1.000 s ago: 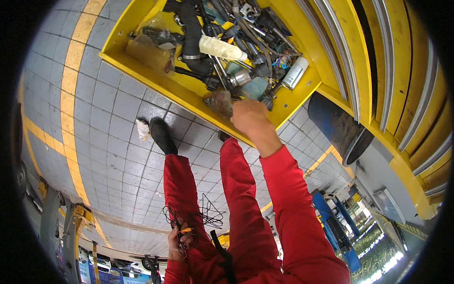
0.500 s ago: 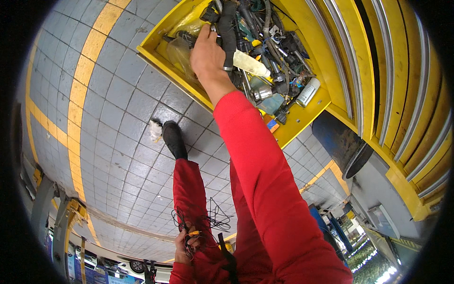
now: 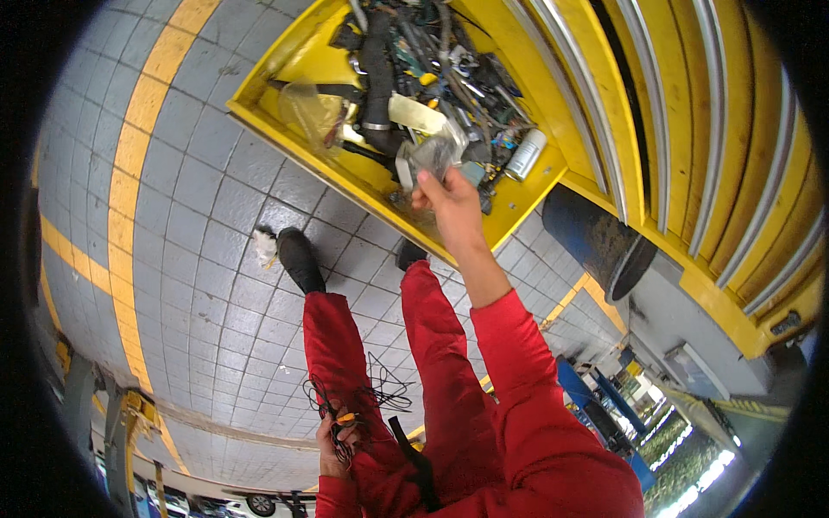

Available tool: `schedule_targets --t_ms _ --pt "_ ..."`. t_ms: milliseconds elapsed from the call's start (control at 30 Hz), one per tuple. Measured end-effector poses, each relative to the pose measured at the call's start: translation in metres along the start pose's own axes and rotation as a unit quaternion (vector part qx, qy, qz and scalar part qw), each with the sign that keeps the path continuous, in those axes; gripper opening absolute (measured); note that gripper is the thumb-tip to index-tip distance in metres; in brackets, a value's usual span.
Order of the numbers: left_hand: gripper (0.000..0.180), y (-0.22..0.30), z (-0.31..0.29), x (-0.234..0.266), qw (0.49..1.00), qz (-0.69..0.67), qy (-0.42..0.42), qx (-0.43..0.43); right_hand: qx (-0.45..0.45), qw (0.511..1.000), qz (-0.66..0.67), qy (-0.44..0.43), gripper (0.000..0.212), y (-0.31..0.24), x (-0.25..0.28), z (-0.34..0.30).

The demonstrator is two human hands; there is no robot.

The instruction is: The person opens a yellow tool chest drawer and retrieves a small plastic bag containing red and black wires. They remove the wires from the bag, inspect them, and place the bag back into the drawer. The person then picks up a separate bundle of black wires and places it into the drawer as well.

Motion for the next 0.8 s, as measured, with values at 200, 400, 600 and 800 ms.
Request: schedule_targets --t_ms 200,400,600,800 --pt "0.026 -0.004 0.002 -0.014 1.000 -0.016 -0.011 -0.001 -0.063 0.979 0.195 0.004 0.020 0.046 0.065 -0.066" --pt "0.026 -0.004 0.003 -0.021 0.997 0.072 0.018 -0.016 -0.065 0.962 0.264 -0.009 0.022 0.070 0.089 -0.102" --pt "0.028 -0.007 0.004 -0.018 0.997 0.079 0.005 -0.011 -0.054 0.933 0.356 0.005 0.019 0.073 0.102 -0.120" --pt "0.024 -0.008 0.005 -0.009 0.998 0.067 0.012 0.010 -0.022 0.904 0.427 -0.014 0.020 0.056 0.097 -0.126"
Point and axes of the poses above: each hand's wrist, its own z-axis towards the middle knuckle, its own x-axis out of the back of the hand, y = z × x, the point moved 8 cm from there along z, towards the middle knuckle, and after that the axes turned 11 degrees about z, right-handed, at the moved point
